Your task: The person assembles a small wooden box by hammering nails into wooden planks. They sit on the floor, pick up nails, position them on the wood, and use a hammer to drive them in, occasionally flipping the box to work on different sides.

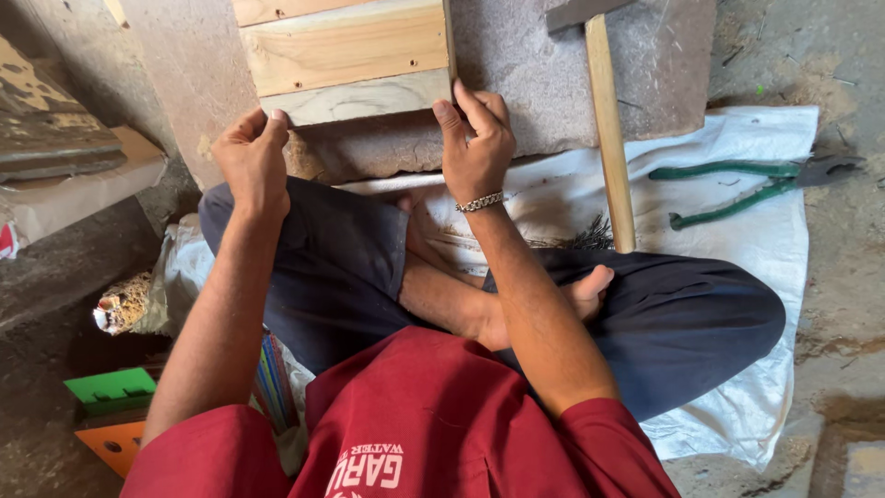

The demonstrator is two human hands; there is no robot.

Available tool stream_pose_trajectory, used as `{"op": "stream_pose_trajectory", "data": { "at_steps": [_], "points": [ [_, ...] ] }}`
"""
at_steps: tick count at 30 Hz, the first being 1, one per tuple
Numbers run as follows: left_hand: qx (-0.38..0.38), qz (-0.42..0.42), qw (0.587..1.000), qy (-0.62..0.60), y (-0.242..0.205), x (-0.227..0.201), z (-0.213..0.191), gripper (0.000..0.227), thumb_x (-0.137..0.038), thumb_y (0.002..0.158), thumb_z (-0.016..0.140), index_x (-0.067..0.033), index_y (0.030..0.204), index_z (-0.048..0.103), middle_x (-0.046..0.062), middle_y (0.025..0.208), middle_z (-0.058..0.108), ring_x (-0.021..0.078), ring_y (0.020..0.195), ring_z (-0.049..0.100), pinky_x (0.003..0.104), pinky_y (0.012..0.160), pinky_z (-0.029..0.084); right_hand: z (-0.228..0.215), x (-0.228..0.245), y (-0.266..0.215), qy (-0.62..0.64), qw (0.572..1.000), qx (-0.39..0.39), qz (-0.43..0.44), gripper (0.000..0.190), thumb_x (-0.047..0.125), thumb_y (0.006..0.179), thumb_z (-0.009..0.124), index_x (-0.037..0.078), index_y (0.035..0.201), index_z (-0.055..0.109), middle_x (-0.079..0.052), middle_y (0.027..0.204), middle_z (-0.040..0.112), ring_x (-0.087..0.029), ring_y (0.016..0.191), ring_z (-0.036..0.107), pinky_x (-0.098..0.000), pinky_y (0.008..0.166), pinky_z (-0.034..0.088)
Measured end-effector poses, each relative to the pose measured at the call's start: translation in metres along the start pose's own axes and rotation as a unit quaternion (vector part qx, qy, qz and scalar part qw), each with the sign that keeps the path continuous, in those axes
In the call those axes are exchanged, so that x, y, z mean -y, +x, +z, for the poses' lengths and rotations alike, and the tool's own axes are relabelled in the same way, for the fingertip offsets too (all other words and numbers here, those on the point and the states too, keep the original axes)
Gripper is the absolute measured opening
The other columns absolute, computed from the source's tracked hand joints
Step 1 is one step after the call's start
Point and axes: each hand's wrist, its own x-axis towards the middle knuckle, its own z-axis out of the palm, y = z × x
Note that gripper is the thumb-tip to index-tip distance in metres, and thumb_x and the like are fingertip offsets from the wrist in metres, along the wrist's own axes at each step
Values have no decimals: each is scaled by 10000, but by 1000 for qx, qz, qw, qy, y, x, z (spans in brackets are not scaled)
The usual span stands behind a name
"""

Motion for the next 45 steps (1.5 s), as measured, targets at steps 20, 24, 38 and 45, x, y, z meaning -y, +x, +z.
{"op": "stream_pose_trajectory", "data": {
  "at_steps": [20, 24, 38, 45],
  "points": [
    [11, 26, 996, -80, 11, 21, -7, 240, -34, 914, 772, 69, 1126, 728, 40, 978, 736, 75, 845, 647, 220, 776, 528, 3, -12, -6, -9, 996, -29, -81, 269, 215, 1027, 764, -10, 1174, 748, -52, 993, 692, -148, 902, 649, -310, 779, 549],
    [15, 27, 987, -160, 6, 8, 1, 258, -58, 918, 791, 27, 1129, 667, 49, 952, 713, 101, 799, 624, 242, 708, 518, -2, -15, -14, 8, 999, -32, -13, 273, 201, 984, 768, -28, 1132, 749, -62, 958, 724, -142, 801, 707, -274, 691, 576],
    [127, 516, 846, 44, -54, -147, 37, 857, 88, 750, 843, -85, 1478, 425, 114, 1294, 628, 278, 1233, 648, 425, 1103, 546, -115, -1, -32, -67, 991, 106, 50, 459, 196, 942, 742, 7, 1341, 614, -98, 1019, 742, -172, 817, 711, -296, 663, 598],
    [199, 471, 859, -35, -31, -133, 40, 1073, -13, 750, 956, -124, 1573, 277, 141, 1347, 577, 268, 1226, 637, 426, 1077, 579, -186, -22, -22, -378, 922, 31, -81, 634, 226, 799, 883, -52, 1280, 577, -313, 1106, 646, -451, 959, 633, -545, 829, 537]
  ]
}}
